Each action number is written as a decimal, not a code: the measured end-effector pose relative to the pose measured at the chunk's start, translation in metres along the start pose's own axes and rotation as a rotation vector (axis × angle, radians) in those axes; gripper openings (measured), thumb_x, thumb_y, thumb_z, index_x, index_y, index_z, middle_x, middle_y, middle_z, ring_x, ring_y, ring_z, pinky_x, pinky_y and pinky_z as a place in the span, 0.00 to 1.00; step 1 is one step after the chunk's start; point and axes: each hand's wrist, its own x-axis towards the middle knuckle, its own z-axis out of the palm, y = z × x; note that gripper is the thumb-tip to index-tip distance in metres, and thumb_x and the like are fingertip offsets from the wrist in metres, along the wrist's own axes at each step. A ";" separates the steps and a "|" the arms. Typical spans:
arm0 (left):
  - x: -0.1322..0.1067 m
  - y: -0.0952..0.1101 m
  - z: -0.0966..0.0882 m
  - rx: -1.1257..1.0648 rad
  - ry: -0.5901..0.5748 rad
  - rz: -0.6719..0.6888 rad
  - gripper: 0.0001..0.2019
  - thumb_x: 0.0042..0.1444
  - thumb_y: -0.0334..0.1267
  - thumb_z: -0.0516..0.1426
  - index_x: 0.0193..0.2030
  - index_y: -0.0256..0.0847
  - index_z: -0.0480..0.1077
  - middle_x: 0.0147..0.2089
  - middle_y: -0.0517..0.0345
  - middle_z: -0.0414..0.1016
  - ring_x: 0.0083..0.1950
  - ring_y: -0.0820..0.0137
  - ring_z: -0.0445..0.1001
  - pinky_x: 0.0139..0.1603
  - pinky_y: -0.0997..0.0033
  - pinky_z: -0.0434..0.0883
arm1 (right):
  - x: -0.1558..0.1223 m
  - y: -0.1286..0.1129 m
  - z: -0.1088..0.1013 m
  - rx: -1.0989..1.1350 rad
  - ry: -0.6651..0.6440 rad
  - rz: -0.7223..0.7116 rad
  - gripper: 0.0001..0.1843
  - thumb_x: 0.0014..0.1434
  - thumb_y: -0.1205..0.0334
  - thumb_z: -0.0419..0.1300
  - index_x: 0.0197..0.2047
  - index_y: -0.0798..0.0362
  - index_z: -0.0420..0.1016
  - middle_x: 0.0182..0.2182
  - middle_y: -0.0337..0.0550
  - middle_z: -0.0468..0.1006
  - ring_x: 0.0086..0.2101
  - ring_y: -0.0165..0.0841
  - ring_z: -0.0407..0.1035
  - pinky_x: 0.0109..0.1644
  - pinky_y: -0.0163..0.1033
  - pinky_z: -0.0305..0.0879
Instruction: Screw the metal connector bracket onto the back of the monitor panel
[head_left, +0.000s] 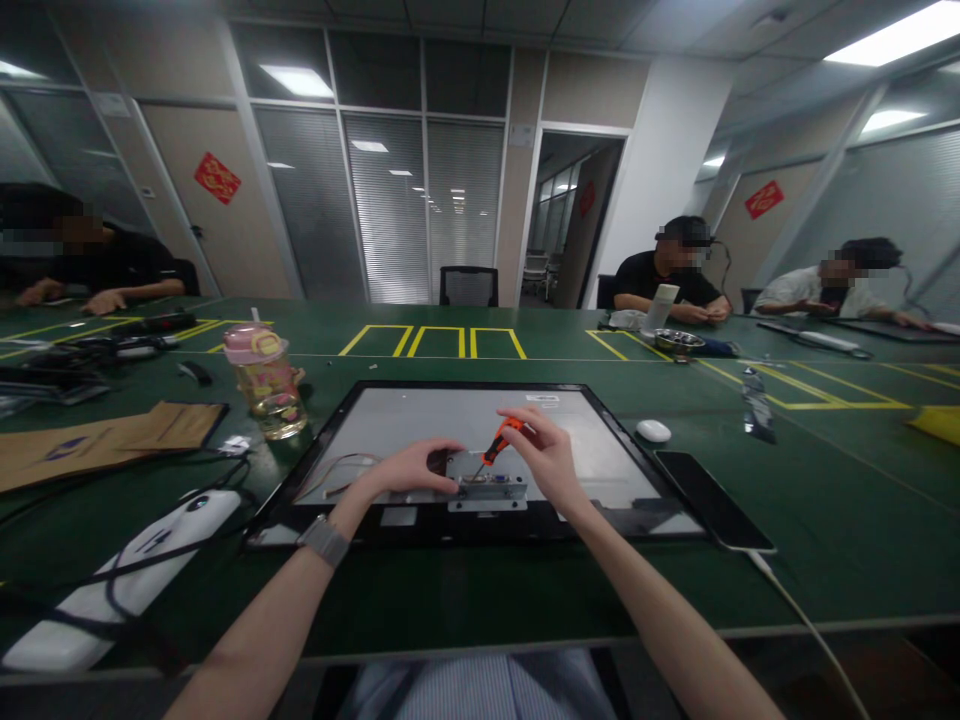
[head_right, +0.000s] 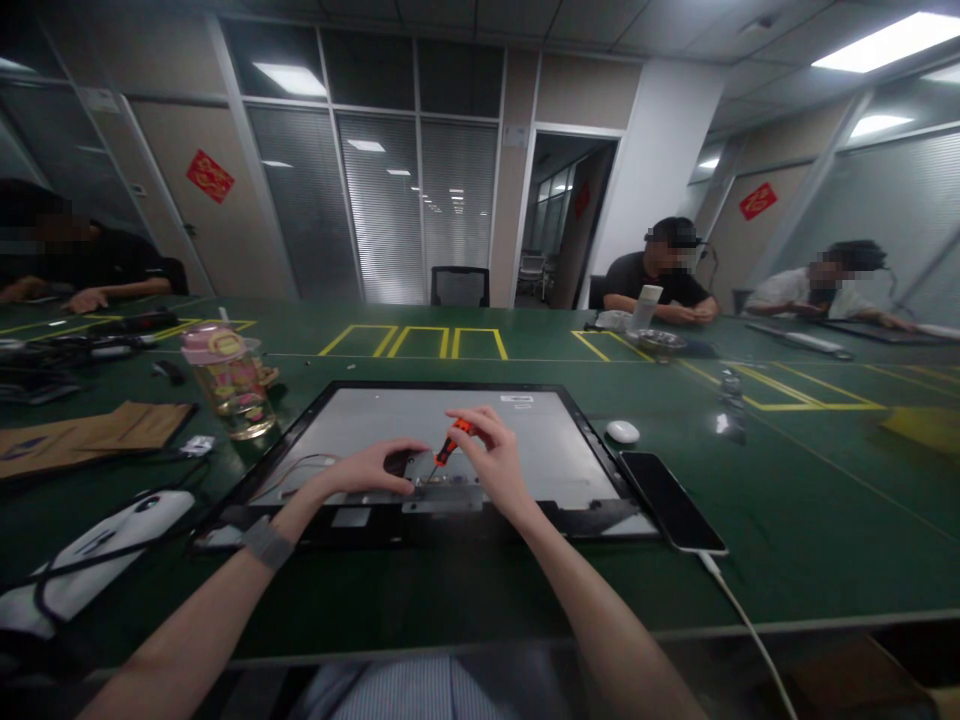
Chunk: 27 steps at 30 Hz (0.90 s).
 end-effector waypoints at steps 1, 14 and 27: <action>0.000 0.000 0.000 0.002 0.001 0.001 0.35 0.42 0.49 0.65 0.58 0.45 0.65 0.60 0.52 0.66 0.59 0.58 0.65 0.60 0.60 0.60 | 0.000 0.000 0.000 -0.002 -0.005 -0.006 0.12 0.57 0.58 0.60 0.45 0.46 0.78 0.37 0.43 0.74 0.38 0.33 0.71 0.42 0.39 0.70; 0.000 -0.001 0.000 0.005 0.006 -0.007 0.35 0.41 0.49 0.66 0.57 0.44 0.65 0.59 0.52 0.67 0.59 0.57 0.65 0.60 0.60 0.61 | 0.000 0.001 0.000 -0.050 -0.025 0.006 0.16 0.58 0.58 0.58 0.51 0.45 0.74 0.36 0.42 0.72 0.38 0.32 0.70 0.43 0.39 0.70; 0.000 0.002 0.000 -0.027 -0.009 0.005 0.34 0.41 0.49 0.65 0.57 0.44 0.65 0.59 0.53 0.67 0.58 0.59 0.66 0.60 0.61 0.61 | 0.002 0.002 -0.002 0.110 -0.041 0.023 0.06 0.54 0.59 0.63 0.36 0.48 0.78 0.34 0.41 0.72 0.37 0.32 0.69 0.41 0.38 0.68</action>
